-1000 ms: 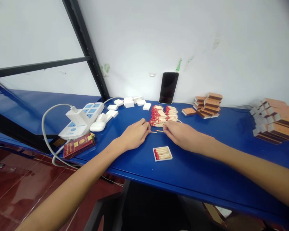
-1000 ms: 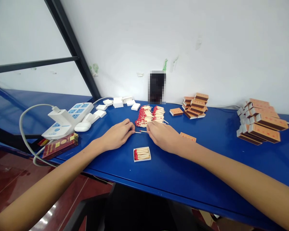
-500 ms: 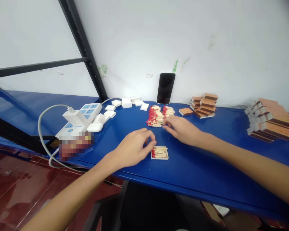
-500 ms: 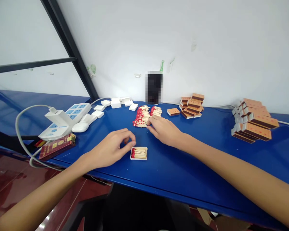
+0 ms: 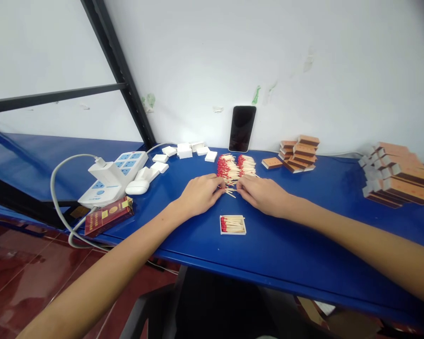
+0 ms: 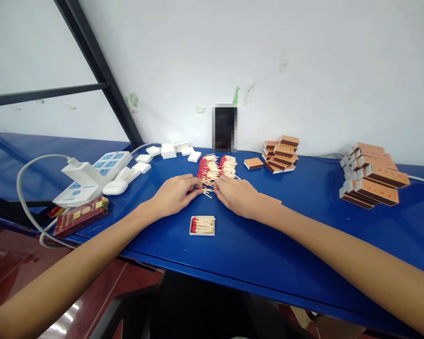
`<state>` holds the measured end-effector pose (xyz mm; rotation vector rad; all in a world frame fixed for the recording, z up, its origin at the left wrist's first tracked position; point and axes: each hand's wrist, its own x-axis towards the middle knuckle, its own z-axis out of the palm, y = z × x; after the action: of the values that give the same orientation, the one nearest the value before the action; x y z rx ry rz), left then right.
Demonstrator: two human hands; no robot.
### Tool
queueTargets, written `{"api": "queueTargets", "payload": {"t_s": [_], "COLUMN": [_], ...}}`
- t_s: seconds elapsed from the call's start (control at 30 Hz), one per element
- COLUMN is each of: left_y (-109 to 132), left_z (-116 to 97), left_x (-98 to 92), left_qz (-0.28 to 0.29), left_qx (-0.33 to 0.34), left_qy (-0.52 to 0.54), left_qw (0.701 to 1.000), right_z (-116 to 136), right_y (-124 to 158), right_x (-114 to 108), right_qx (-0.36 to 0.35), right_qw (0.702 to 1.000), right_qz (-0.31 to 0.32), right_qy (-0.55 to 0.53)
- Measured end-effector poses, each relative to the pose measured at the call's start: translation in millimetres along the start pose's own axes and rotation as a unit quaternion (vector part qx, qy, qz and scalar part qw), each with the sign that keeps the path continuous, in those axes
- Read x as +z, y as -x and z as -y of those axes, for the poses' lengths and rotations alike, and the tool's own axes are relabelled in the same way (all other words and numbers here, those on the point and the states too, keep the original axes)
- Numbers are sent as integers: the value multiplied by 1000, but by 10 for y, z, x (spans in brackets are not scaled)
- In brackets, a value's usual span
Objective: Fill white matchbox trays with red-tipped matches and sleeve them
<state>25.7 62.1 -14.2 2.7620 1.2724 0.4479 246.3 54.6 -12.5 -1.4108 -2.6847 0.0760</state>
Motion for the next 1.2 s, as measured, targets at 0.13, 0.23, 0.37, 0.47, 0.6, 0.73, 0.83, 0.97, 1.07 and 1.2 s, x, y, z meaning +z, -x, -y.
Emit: {"api": "queueTargets", "payload": {"t_s": [0.13, 0.23, 0.37, 0.47, 0.6, 0.73, 0.83, 0.97, 1.07, 1.2], "left_y": [52, 78, 81, 69, 108, 275, 415, 483, 429, 320], "left_z": [-10, 12, 41, 47, -8, -208, -399, -510, -424, -173], "left_x": [-20, -19, 1, -6, -132, -336, -399, -353, -320, -283], "left_qz": [5, 3, -1, -7, -17, 5, 44, 53, 20, -18], "left_qx": [20, 22, 27, 27, 20, 23, 25, 9, -17, -33], "left_qy": [-8, -10, -3, 8, 27, 106, 141, 134, 133, 103], "left_qw": [1000, 1000, 1000, 1000, 999, 994, 989, 990, 991, 994], "right_z": [26, 55, 195, 357, 478, 398, 282, 142, 63, 60], "right_y": [91, 188, 382, 506, 541, 496, 445, 314, 152, -61], "right_x": [-22, -118, -275, -305, -295, -389, -444, -338, -192, -64], "right_qx": [-18, -22, -39, -62, -81, -66, -49, -32, -19, -28], "right_qw": [999, 999, 998, 996, 993, 990, 984, 989, 994, 996], "right_qz": [-3, -4, 2, 11, 19, -46, -101, -81, -56, -24], "right_qy": [42, 36, -43, -70, -83, -113, -135, -116, -94, -84]}}
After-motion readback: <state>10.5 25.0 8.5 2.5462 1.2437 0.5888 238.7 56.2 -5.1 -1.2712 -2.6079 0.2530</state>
